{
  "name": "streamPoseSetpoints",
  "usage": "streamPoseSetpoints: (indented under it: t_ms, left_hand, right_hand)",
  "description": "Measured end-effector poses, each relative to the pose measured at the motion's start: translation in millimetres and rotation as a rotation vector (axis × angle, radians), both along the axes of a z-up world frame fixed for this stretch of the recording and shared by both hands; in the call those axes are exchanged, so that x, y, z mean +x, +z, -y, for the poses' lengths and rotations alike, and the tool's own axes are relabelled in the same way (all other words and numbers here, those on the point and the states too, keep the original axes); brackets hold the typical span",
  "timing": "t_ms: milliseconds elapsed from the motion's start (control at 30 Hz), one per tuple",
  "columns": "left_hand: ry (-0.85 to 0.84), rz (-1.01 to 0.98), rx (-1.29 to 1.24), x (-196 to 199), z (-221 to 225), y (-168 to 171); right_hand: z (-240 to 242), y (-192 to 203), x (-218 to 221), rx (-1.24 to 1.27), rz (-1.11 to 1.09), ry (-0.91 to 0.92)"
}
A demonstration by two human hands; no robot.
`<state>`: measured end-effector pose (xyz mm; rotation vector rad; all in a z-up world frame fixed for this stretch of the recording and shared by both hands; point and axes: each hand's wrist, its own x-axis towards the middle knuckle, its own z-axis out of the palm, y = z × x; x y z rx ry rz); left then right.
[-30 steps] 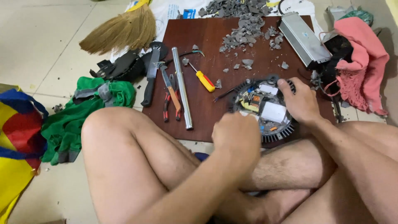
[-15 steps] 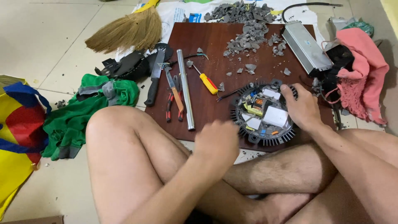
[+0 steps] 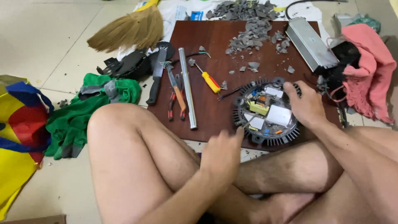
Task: Disassembling an electronic motor or device using various hand tools while sitting on the floor.
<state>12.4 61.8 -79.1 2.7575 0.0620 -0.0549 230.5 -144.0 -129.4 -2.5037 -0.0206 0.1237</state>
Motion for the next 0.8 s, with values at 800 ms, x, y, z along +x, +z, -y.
streamPoseSetpoints:
  t_ms: [800]
  left_hand:
    - [0.123, -0.381, -0.053, 37.0, -3.8, -86.5]
  right_hand:
    - [11.9, -4.7, 23.0, -0.028, -0.017, -0.006]
